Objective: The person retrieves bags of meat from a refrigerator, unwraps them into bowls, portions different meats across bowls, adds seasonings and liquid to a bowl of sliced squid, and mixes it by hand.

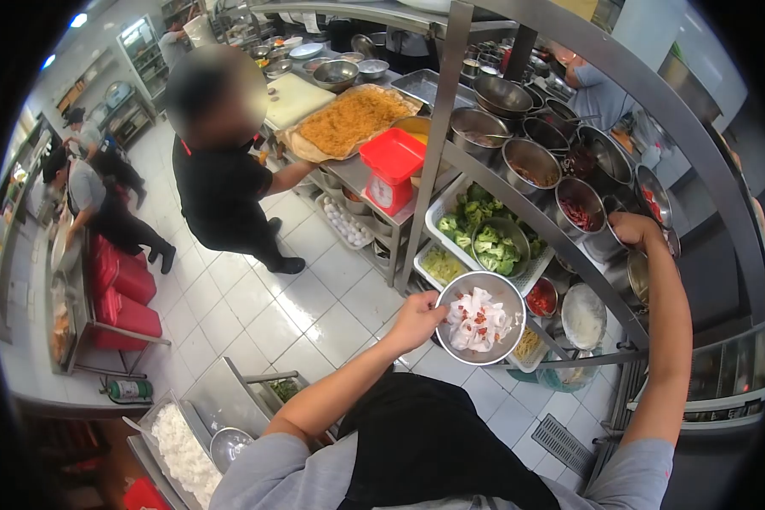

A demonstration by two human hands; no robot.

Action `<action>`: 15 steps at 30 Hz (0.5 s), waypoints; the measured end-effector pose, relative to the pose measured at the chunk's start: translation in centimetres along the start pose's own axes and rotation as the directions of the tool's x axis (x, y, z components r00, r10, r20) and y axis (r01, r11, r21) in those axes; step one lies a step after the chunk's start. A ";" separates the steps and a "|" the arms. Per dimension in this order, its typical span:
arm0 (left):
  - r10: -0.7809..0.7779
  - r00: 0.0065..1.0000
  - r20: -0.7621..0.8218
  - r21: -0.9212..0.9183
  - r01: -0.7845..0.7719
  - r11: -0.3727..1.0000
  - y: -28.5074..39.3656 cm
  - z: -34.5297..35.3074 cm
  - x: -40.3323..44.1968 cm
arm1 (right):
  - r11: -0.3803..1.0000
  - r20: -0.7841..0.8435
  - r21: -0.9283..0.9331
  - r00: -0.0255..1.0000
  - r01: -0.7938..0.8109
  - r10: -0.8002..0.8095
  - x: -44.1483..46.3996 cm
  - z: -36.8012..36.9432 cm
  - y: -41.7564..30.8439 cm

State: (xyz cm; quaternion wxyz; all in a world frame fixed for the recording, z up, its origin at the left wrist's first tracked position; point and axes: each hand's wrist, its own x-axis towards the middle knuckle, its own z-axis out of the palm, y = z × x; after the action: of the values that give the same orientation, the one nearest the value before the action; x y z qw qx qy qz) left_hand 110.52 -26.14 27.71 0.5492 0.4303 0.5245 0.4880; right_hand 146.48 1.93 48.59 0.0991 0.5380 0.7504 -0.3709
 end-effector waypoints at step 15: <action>-0.034 0.999 0.036 -0.090 0.037 0.995 -0.1 -0.1 0.3 | 0.935 -0.286 -0.183 0.894 0.303 -0.345 -1.3 -2.7 2.8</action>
State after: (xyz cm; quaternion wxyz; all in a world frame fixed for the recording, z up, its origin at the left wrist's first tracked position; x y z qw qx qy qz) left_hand 110.43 -25.91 27.54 0.5857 0.4037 0.5000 0.4938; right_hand 150.18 3.16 50.00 -0.0489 0.4494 0.8588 -0.2410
